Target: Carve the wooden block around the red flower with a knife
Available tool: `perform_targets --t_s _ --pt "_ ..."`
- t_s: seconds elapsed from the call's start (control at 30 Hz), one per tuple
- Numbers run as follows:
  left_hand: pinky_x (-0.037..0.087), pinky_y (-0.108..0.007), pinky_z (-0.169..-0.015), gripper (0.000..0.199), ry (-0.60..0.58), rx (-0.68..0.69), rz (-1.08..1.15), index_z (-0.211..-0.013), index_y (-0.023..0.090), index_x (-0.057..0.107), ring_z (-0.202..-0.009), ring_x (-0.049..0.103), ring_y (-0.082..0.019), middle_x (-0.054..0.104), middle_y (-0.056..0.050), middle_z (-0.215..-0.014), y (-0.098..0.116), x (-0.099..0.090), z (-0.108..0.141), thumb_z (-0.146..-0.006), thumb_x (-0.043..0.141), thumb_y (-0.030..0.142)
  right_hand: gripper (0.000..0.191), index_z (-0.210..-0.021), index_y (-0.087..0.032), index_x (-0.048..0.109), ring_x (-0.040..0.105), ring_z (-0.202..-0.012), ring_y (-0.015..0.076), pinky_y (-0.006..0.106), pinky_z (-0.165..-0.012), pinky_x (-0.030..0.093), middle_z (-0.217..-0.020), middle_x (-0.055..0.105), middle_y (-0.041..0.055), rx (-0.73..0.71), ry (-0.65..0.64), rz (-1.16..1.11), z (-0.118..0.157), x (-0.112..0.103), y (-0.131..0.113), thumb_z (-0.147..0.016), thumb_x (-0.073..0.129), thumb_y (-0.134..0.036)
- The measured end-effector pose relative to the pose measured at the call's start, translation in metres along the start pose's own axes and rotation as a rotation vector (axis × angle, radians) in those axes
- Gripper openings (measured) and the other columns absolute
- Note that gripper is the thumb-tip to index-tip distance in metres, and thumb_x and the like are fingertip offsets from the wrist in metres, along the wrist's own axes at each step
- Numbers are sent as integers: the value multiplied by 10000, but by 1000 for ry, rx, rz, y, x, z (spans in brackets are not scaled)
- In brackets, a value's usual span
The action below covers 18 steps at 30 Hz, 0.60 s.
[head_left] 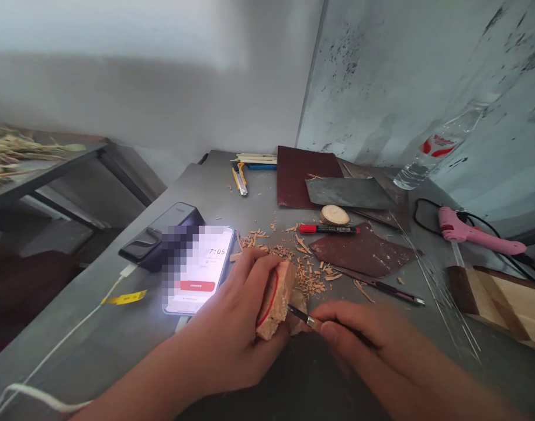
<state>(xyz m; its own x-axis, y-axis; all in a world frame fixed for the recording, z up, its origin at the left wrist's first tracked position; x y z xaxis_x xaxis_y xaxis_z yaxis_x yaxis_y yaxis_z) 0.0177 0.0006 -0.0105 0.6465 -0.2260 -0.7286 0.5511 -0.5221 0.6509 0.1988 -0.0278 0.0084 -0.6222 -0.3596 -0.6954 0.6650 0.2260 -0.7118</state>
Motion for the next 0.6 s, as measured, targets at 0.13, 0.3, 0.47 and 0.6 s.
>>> perform_targets --t_s 0.13,0.3,0.47,0.6 --pt "565 -473 -998 615 140 -48 77 -1411 269 340 -1163 575 -277 507 -113 -1300 -5 -7 2 -897 677 242 322 -1084 -327 747 729 -693 186 263 -608 566 -781 767 -18 23 -106 -124 -6 13 -3 -1101 440 -422" --pt "565 -461 -945 806 216 -60 94 -1518 262 245 -1158 580 -291 490 -131 -1308 -8 -7 4 -861 712 244 297 -1165 -303 702 694 -620 172 244 -551 528 -750 750 -11 -9 -140 -220 -10 21 -5 -1087 436 -411" --pt "557 -439 -898 852 246 -60 70 -1483 254 275 -1097 589 -269 480 -114 -1284 -5 -7 4 -797 780 283 261 -1002 -282 669 643 -560 140 214 -544 514 -701 709 -29 77 -152 -204 -8 26 -10 -1072 437 -379" --pt "521 -357 -727 671 297 -125 109 -1321 254 376 -873 545 -198 508 -48 -1112 -6 -11 3 -789 782 304 312 -957 -299 710 619 -556 158 224 -548 540 -655 659 -17 151 -66 -248 -6 24 -13 -1055 461 -462"
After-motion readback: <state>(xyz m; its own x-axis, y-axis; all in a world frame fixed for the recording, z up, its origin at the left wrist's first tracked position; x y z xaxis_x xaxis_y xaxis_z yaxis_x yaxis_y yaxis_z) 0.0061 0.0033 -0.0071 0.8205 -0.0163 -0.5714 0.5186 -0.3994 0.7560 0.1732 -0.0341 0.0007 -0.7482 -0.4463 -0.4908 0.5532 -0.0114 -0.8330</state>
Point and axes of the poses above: each hand's wrist, its own z-axis away from the middle knuckle, its own x-axis out of the palm, y = z × x, the point moved 7 cm from there along -z, towards the middle knuckle
